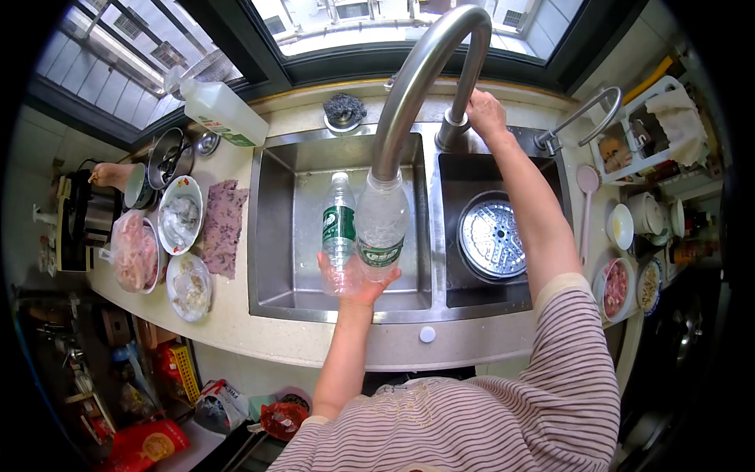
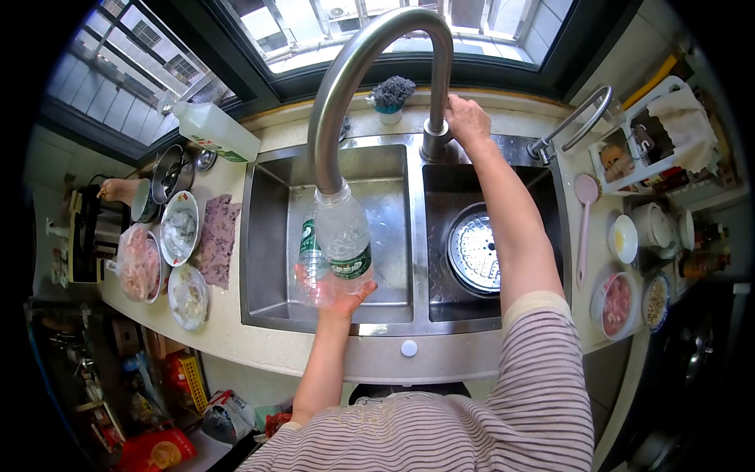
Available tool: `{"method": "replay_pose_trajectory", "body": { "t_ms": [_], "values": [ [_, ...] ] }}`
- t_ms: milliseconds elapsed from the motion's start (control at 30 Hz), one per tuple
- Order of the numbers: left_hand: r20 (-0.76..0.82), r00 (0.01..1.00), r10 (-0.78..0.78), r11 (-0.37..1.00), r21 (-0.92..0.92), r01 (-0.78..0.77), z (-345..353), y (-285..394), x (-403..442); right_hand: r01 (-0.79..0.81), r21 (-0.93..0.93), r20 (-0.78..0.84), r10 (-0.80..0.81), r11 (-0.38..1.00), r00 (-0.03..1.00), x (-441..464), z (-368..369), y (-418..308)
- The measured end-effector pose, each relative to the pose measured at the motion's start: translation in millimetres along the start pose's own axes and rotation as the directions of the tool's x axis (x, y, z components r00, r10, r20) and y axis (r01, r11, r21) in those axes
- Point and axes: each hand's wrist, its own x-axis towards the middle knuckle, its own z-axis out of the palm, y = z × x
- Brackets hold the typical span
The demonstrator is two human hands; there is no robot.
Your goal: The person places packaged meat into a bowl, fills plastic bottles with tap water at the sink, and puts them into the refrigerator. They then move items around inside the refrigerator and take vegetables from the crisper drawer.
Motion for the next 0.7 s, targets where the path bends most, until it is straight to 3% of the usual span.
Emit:
{"method": "replay_pose_trajectory", "body": {
  "t_ms": [100,200,267,300,367,400,433,467,533,700],
  "values": [
    [-0.004,1.000,-0.019,1.000,0.005,0.019,-13.7,4.7,4.5,0.157,-0.090,-0.171,-0.171,0.983,0.970,-7.2,-3.2,6.9],
    [-0.050,0.998,-0.035,0.999,0.005,0.035,-27.7,8.8,4.0,0.064,0.482,-0.288,0.089,0.874,0.954,-49.7,-39.1,-28.2],
    [-0.073,0.997,-0.031,0.999,0.017,0.033,-33.8,11.0,3.9,-0.102,0.918,0.124,-0.034,0.384,0.992,-113.9,-62.6,-64.4],
    [-0.060,0.997,-0.048,0.998,0.027,0.050,-38.3,12.3,5.8,-0.233,0.972,0.232,-0.219,0.025,0.948,-142.7,-49.0,-73.1],
    [-0.021,0.997,-0.074,0.996,0.055,0.075,-45.4,14.3,16.6,-0.244,0.964,0.264,-0.251,0.107,0.931,-200.0,-30.8,-109.1],
    [0.046,0.994,-0.101,0.995,0.025,0.100,-47.0,15.0,19.8,-0.170,0.956,0.227,-0.239,0.239,0.944,-209.5,-41.9,-124.7],
    [-0.077,0.997,-0.019,0.994,0.110,0.027,-49.9,17.3,21.6,-0.093,0.927,0.188,-0.235,0.362,0.954,-215.3,-52.8,-139.7],
    [-0.105,0.994,-0.043,0.993,0.108,0.055,-53.3,19.9,17.2,-0.069,0.905,0.168,-0.205,0.419,0.964,-218.9,-50.8,-145.8],
    [-0.206,0.978,-0.028,0.997,0.066,0.042,-27.0,20.8,7.4,-0.051,0.888,0.154,-0.191,0.456,0.969,-227.1,-54.5,-167.6],
    [-0.185,0.976,0.116,0.951,0.306,-0.055,2.0,61.1,-35.0,0.277,0.709,-0.009,-0.385,0.649,0.923,-236.7,-41.3,-215.7]
  ]
}}
